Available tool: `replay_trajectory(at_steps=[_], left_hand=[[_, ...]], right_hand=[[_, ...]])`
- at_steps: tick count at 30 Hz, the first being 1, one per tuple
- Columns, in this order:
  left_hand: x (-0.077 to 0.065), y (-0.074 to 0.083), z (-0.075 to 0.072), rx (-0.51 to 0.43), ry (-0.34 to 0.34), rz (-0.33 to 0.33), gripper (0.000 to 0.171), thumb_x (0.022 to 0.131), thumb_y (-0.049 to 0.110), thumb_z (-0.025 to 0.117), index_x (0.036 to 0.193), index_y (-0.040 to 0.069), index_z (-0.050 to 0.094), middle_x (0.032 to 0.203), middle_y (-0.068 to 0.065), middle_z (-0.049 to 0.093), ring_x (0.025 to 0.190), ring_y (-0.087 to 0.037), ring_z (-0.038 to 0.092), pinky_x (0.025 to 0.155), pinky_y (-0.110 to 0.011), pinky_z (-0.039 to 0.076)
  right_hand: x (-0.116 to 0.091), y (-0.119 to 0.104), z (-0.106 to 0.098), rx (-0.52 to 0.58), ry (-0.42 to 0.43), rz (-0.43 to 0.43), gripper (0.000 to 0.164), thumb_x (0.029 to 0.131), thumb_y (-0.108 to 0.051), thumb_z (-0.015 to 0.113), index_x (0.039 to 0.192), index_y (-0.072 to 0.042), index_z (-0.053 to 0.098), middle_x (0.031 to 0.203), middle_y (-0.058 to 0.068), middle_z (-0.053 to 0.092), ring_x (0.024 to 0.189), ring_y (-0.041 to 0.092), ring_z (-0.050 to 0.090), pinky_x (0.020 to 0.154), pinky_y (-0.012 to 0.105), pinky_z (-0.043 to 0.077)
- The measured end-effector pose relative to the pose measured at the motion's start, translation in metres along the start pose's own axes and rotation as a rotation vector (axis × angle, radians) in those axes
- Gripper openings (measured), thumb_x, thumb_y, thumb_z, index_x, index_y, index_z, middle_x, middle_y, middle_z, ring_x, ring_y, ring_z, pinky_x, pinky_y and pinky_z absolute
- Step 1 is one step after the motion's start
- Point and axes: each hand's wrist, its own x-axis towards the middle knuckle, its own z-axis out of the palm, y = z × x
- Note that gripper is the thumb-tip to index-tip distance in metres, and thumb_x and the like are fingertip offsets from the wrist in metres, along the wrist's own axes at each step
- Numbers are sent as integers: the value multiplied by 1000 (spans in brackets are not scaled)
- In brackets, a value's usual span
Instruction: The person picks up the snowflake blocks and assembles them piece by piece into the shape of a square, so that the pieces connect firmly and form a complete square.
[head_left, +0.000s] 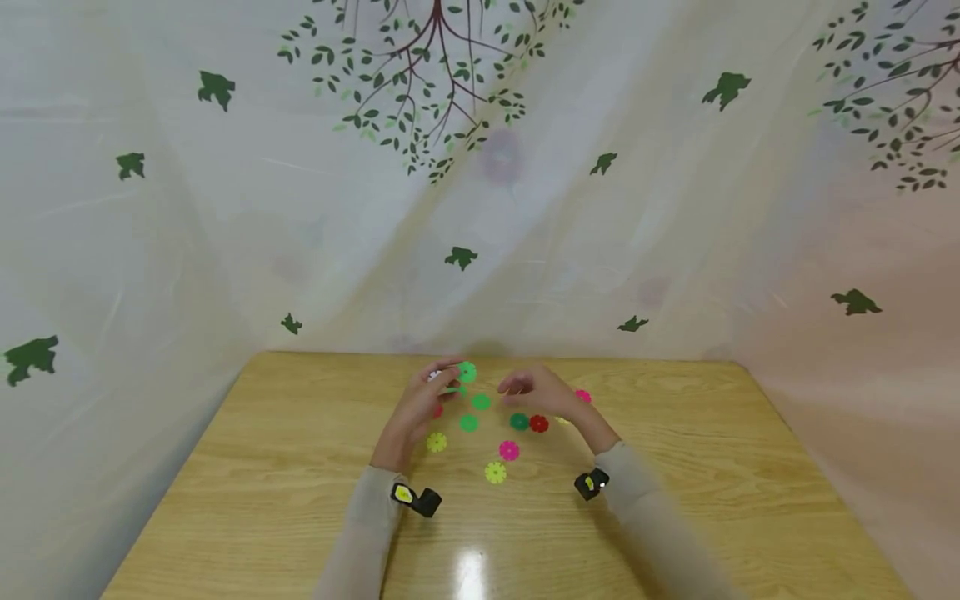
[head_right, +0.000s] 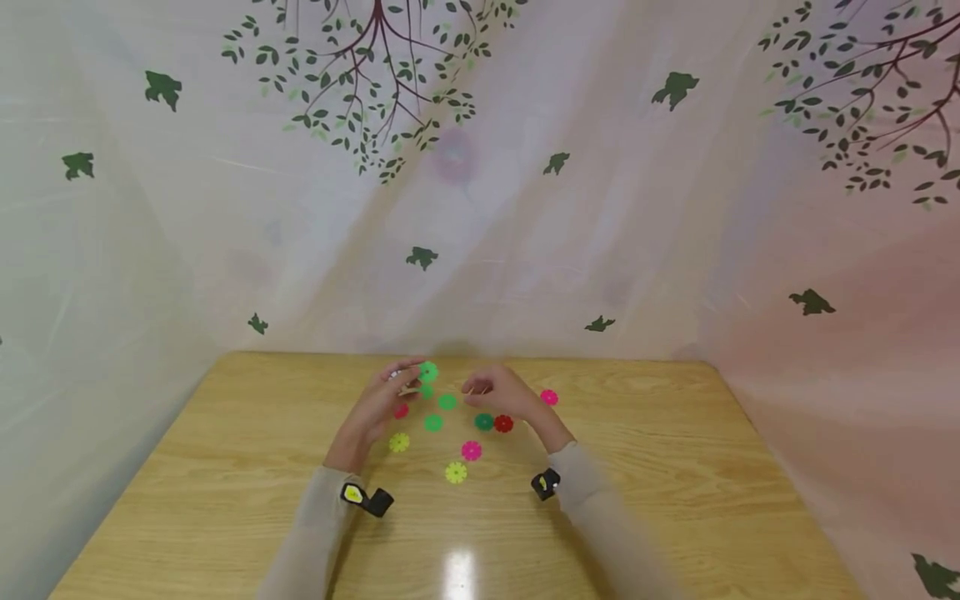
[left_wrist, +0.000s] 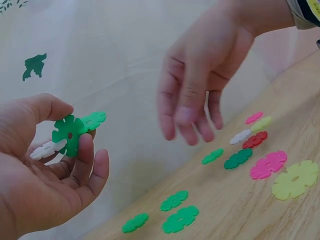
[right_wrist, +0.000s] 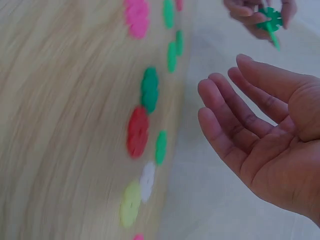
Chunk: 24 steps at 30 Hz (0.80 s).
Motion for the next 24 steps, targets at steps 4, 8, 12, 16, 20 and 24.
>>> replay_trajectory(at_steps=[4, 8, 12, 16, 20, 24], left_hand=[[-1, 0, -2, 0, 3, -3, 39, 104, 15, 57, 139, -4, 56, 99, 5, 62, 89, -14, 61, 89, -33, 56], [-1, 0, -3, 12, 2, -5, 39, 105, 17, 57, 138, -3, 56, 99, 4, 61, 88, -13, 61, 91, -35, 55], [0, 1, -4, 2, -2, -3, 39, 105, 15, 56, 138, -6, 55, 100, 5, 62, 91, -12, 60, 93, -35, 56], [1, 1, -4, -7, -8, -5, 39, 105, 14, 56, 139, -6, 53, 99, 5, 63, 89, -10, 63, 90, -30, 57], [1, 1, -5, -20, -18, -2, 39, 105, 13, 55, 139, -6, 53, 99, 5, 66, 86, -9, 66, 89, -29, 58], [-1, 3, -5, -28, -34, 3, 39, 105, 13, 56, 139, -6, 53, 101, 5, 67, 93, -13, 68, 97, -38, 57]], right_hand=[[-7, 10, -5, -84, -54, 17, 15, 92, -3, 72, 103, 7, 73, 91, 14, 73, 82, 9, 64, 78, 25, 56], [-13, 16, -7, -104, -97, 67, 14, 91, -2, 74, 103, 5, 74, 89, 12, 73, 82, 10, 64, 77, 25, 56], [-15, 18, -5, -120, -126, 93, 17, 89, -2, 76, 105, 3, 74, 85, 9, 71, 76, 9, 61, 68, 22, 54], [-13, 21, 0, -170, -137, 82, 17, 87, -4, 79, 103, -1, 76, 82, 5, 69, 76, 7, 58, 68, 21, 52], [-11, 23, 4, -223, -138, 102, 17, 84, -5, 82, 101, -4, 77, 83, 1, 68, 77, 7, 56, 71, 21, 51], [-9, 24, 6, -248, -132, 113, 16, 83, -5, 83, 98, -6, 77, 83, 0, 68, 78, 8, 56, 71, 22, 51]])
